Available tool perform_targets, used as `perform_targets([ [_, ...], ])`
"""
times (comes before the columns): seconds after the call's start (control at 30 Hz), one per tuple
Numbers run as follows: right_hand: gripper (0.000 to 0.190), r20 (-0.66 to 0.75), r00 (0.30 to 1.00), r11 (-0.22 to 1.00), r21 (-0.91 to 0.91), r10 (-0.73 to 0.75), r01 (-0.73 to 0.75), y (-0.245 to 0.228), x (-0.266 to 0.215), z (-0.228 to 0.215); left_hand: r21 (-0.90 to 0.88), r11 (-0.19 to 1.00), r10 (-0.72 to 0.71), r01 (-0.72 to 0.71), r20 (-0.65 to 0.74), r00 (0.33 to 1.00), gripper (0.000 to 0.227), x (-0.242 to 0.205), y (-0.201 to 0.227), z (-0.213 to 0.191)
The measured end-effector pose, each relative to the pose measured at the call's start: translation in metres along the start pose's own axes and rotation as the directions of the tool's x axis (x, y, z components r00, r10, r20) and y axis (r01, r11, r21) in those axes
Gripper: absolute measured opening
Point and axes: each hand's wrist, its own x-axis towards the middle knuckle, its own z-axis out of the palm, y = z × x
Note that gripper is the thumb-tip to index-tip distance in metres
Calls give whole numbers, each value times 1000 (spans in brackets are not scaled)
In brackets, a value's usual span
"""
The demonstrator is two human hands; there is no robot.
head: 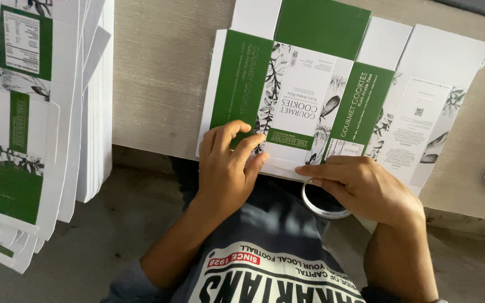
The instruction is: The person assembles flat-packed boxes by folding the flaps and securing them with clear adhesive tape. They handle multiple identical boxes, applying tape to the edges and folding the flaps to form the box shape. The person also briefly handles a plastic bag containing blue items before returning to box assembly.
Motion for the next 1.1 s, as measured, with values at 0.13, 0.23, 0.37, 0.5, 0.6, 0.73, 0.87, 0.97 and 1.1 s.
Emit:
perform_targets([
  [0.13,35,8,999,999,-18,31,-31,2,1,3,-7,1000,-6,6,12,1000,24,0,-1,1],
  [0.23,36,-1,999,998,-15,53,-53,-1,2,1,5,1000,8,-8,-9,1000,21,0,0,1],
  [0.37,37,25,998,999,-17,50,-50,-1,4,1,11,1000,5,-5,-2,1000,20,0,2,1],
  [0.5,35,16,998,998,-17,68,-68,1,5,3,63,996,-60,58,31,998,24,0,14,2],
  [0.6,36,17,996,995,-41,92,-92,-8,7,1,53,997,59,-59,-5,998,40,5,29,14],
  [0.73,33,11,994,994,-23,111,-110,-22,1,-4,79,994,71,-74,40,997,26,1,42,32],
  [0.87,28,-146,972,982,0,185,-187,-19,-15,-3,131,991,20,-27,52,998,31,4,47,33],
  [0.97,22,-235,959,987,34,159,-156,-17,-23,1,145,989,-9,1,55,998,32,5,49,35],
  [1.1,22,-300,938,985,37,173,-170,-16,-25,6,170,985,-32,25,37,999,28,5,50,39],
])
